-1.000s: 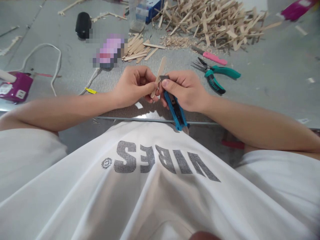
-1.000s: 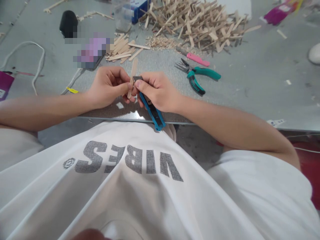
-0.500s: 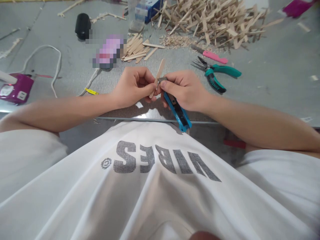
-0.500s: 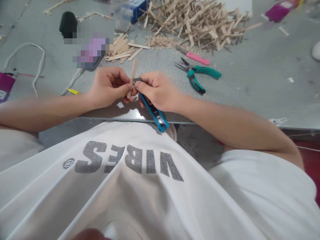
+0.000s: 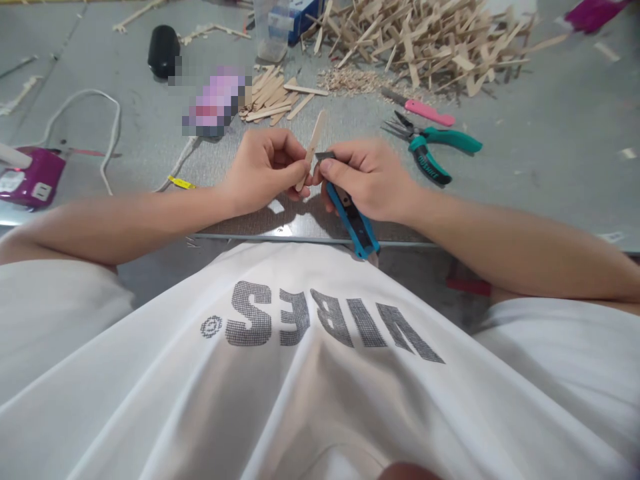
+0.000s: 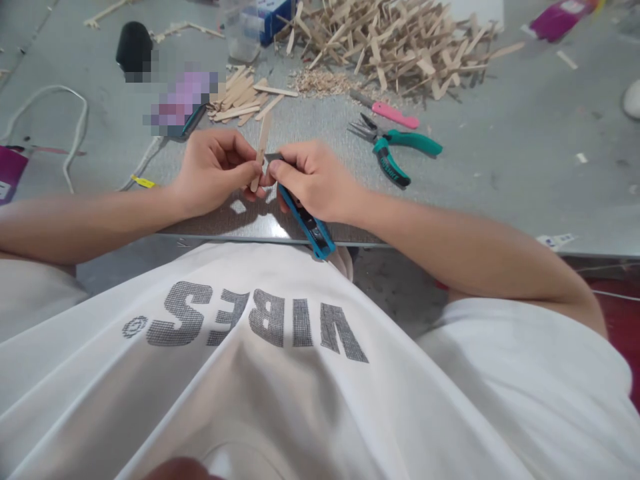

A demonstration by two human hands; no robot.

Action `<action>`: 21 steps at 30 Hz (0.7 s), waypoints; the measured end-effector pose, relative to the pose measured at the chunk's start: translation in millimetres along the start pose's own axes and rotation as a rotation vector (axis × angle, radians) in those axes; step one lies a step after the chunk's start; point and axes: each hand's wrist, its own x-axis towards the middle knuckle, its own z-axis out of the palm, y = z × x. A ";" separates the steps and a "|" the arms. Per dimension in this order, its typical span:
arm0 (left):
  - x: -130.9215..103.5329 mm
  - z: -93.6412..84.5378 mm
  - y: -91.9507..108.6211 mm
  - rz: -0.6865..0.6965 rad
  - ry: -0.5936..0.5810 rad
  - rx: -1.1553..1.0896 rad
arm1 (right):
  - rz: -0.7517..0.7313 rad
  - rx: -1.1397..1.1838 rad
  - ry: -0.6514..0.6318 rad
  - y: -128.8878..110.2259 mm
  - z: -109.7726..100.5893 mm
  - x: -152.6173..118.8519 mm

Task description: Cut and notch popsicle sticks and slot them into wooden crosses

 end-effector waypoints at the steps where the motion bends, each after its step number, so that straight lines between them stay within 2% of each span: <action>1: -0.2 -0.1 -1.7 0.002 -0.001 0.000 | 0.010 -0.017 0.004 -1.0 1.4 -0.7; 9: -2.4 1.2 -3.8 -0.003 0.014 0.016 | 0.014 -0.076 0.008 -1.3 2.4 0.9; 14: -3.2 -0.1 -8.9 0.069 -0.007 -0.012 | 0.028 -0.096 0.005 -3.7 3.7 1.1; 18: -5.9 -0.4 -10.4 0.092 -0.004 0.120 | 0.048 -0.141 0.005 -3.7 4.6 -0.5; 21: -7.0 1.0 -11.1 0.145 0.050 0.272 | 0.036 -0.196 0.030 2.1 2.0 2.4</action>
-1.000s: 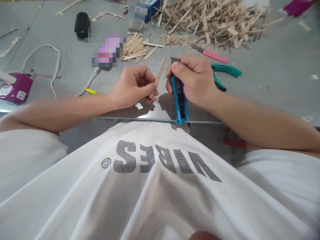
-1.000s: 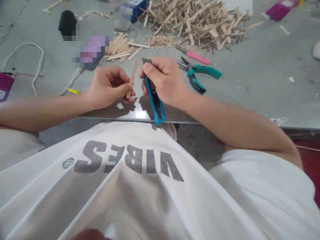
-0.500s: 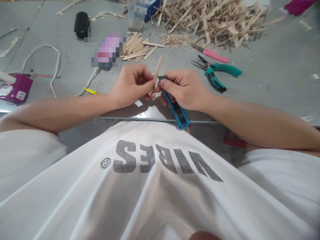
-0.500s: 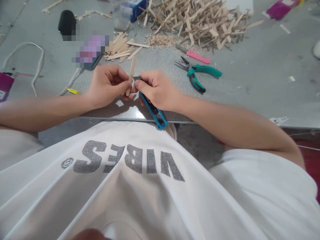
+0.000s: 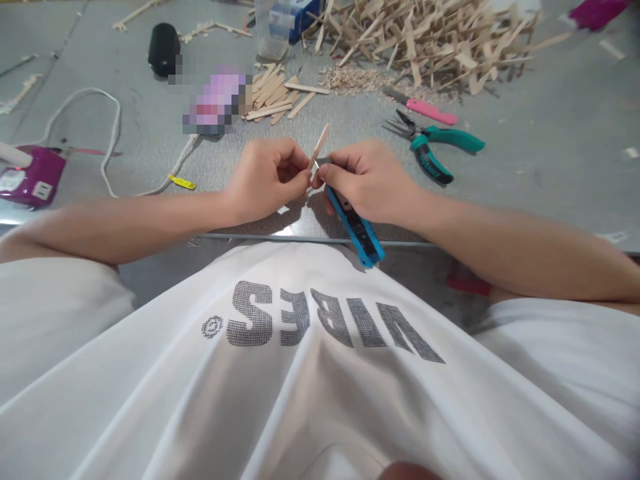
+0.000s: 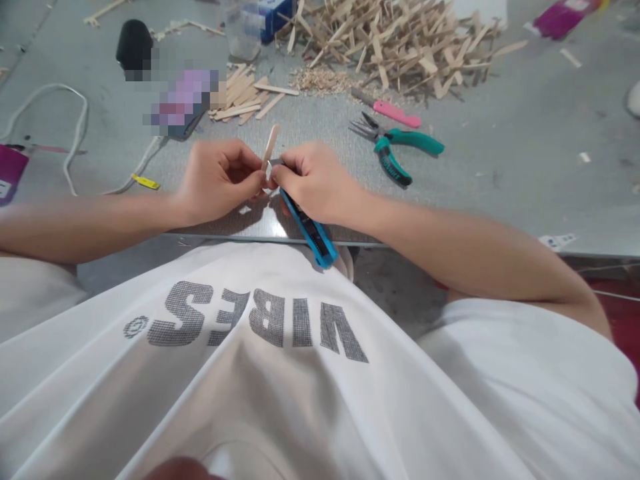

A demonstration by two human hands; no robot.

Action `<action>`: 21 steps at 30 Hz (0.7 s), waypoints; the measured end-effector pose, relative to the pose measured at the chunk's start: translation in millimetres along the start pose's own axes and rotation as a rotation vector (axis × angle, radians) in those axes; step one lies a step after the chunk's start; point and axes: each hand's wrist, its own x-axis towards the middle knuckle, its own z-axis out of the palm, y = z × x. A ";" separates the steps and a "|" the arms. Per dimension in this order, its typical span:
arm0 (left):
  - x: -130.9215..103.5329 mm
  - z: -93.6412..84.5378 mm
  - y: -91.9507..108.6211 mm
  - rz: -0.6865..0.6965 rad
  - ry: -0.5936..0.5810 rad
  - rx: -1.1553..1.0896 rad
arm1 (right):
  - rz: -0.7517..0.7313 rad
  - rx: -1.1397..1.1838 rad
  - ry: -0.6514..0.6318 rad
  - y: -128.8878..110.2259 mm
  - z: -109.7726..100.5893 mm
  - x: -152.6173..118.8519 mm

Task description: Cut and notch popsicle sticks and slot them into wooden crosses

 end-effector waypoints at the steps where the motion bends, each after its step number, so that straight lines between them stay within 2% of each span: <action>1: -0.1 0.8 0.1 0.020 0.022 0.045 | -0.012 -0.017 0.005 3.3 -1.1 2.2; 4: 0.7 3.1 1.4 0.041 0.057 0.104 | -0.053 -0.019 -0.031 13.5 -5.2 9.7; 6: 1.9 3.7 3.8 0.002 0.042 0.085 | -0.060 0.025 -0.068 17.8 -7.4 12.7; 10: 4.1 1.6 10.7 -0.113 -0.061 -0.071 | -0.063 0.107 -0.071 17.7 -8.4 12.4; 13: 5.4 -1.1 14.0 -0.164 -0.103 -0.203 | -0.066 0.164 -0.122 15.4 -7.8 10.7; 21: 8.7 -6.8 11.3 -0.151 -0.178 -0.340 | -0.111 0.214 -0.194 19.4 -13.1 11.1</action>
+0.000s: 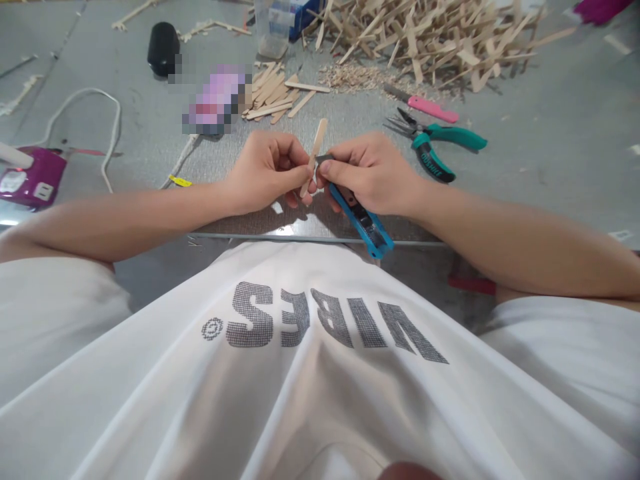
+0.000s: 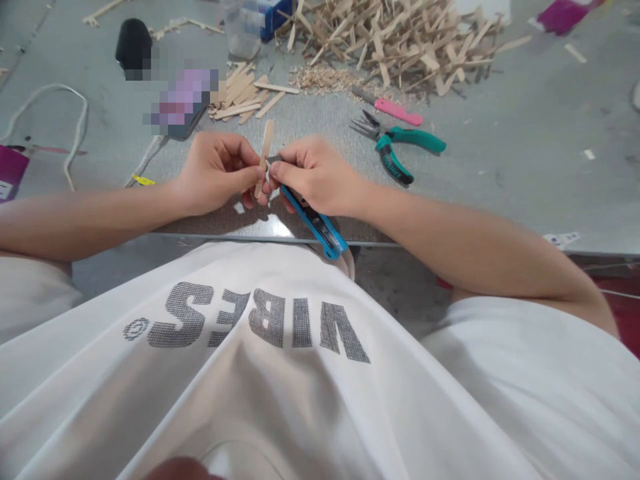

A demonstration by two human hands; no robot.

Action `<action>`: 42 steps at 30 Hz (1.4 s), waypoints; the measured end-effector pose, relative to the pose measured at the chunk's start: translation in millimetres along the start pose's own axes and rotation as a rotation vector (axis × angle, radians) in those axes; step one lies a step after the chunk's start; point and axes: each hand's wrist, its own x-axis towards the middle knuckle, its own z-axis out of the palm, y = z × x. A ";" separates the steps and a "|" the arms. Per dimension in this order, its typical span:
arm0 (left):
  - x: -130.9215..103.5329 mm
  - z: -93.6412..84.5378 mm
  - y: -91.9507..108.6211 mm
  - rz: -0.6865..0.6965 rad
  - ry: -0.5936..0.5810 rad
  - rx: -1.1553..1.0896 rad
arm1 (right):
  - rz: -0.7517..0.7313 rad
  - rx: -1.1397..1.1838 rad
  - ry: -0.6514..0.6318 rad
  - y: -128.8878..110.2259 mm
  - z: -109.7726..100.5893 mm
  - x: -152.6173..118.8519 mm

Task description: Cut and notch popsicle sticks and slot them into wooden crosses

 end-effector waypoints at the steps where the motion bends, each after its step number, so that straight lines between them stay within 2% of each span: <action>1: -0.1 0.0 0.1 -0.008 -0.002 -0.001 | -0.003 -0.005 -0.003 0.5 -0.5 0.1; 8: -1.1 6.0 2.7 0.001 0.035 -0.066 | -0.043 0.040 0.044 -4.7 7.1 -0.3; 14: 1.1 5.8 3.0 -0.047 0.036 -0.088 | -0.050 0.084 0.032 -5.5 7.3 -2.5; 19: 0.2 6.4 3.8 -0.032 0.109 0.029 | 0.000 0.002 0.085 -5.6 8.2 -4.9; 22: -0.7 7.9 4.4 -0.028 0.137 0.075 | -0.021 -0.060 0.123 -5.7 10.4 -4.6; 25: -0.9 7.8 1.7 -0.003 0.130 0.075 | -0.039 -0.120 0.136 -6.0 11.8 -4.5; 34: -4.7 5.3 -9.4 0.039 0.110 0.138 | 0.036 -0.206 0.191 -16.9 19.0 -8.2; 39: -7.6 6.0 -6.3 0.038 0.089 0.152 | -0.060 -0.168 0.140 -3.4 11.9 -3.8; 42: -7.0 5.3 -3.0 0.027 0.073 0.097 | -0.064 -0.115 0.095 2.6 7.6 -2.7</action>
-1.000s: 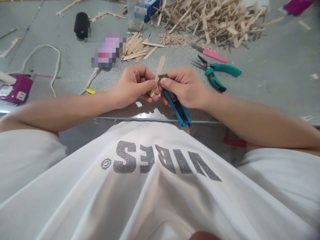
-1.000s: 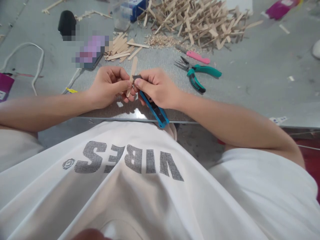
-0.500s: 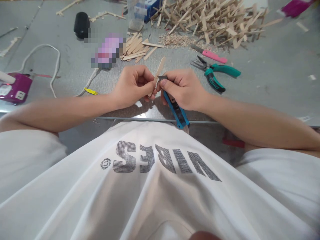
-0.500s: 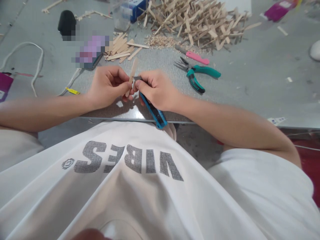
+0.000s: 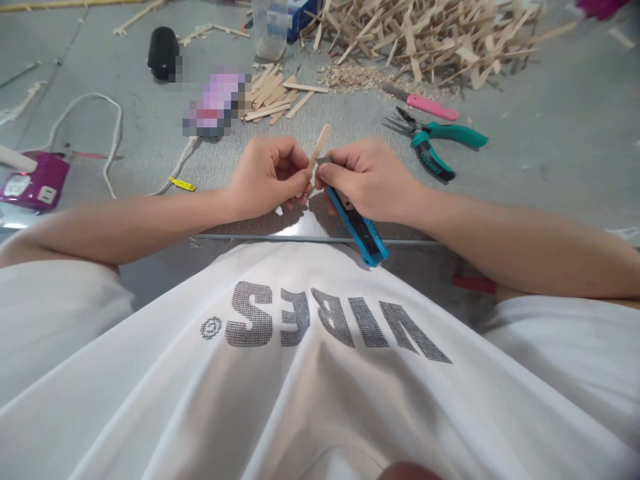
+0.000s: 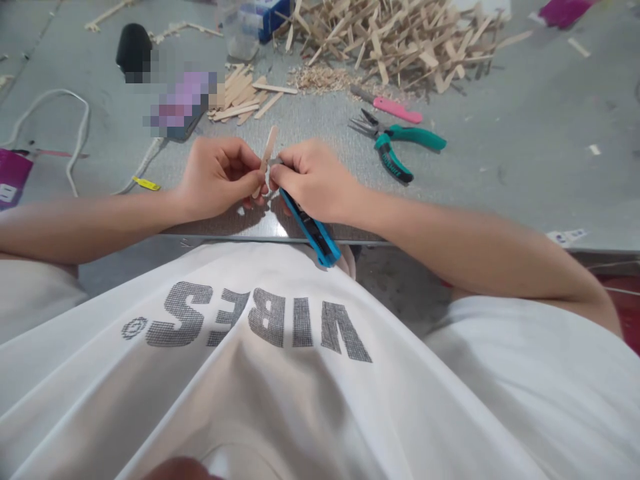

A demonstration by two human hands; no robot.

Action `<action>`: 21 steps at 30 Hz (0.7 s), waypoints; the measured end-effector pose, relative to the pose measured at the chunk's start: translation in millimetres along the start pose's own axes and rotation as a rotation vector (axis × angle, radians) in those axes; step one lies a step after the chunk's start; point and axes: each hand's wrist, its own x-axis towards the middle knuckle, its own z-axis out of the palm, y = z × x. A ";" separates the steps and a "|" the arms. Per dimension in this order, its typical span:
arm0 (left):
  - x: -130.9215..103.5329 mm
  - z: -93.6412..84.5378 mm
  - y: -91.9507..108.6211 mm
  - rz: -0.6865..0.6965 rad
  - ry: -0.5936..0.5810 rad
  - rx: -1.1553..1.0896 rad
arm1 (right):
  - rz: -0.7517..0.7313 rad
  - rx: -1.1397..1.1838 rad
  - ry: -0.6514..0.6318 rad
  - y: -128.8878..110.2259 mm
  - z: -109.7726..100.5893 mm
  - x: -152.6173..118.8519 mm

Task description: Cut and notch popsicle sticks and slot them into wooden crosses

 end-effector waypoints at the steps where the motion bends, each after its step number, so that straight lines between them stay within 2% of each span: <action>1: 0.6 -0.7 1.0 0.003 -0.007 -0.022 | 0.012 0.017 -0.012 0.4 -0.7 -0.2; 8: 6.6 -8.7 4.0 -0.036 -0.119 -0.039 | 0.044 0.070 -0.071 -2.9 -4.7 -2.2; 15: 9.7 -11.8 1.0 -0.080 -0.104 -0.057 | 0.072 0.066 -0.087 -4.3 -8.7 -1.2; 21: 9.2 -5.9 4.4 -0.079 -0.069 -0.068 | 0.035 0.104 -0.052 -13.6 -4.0 -3.6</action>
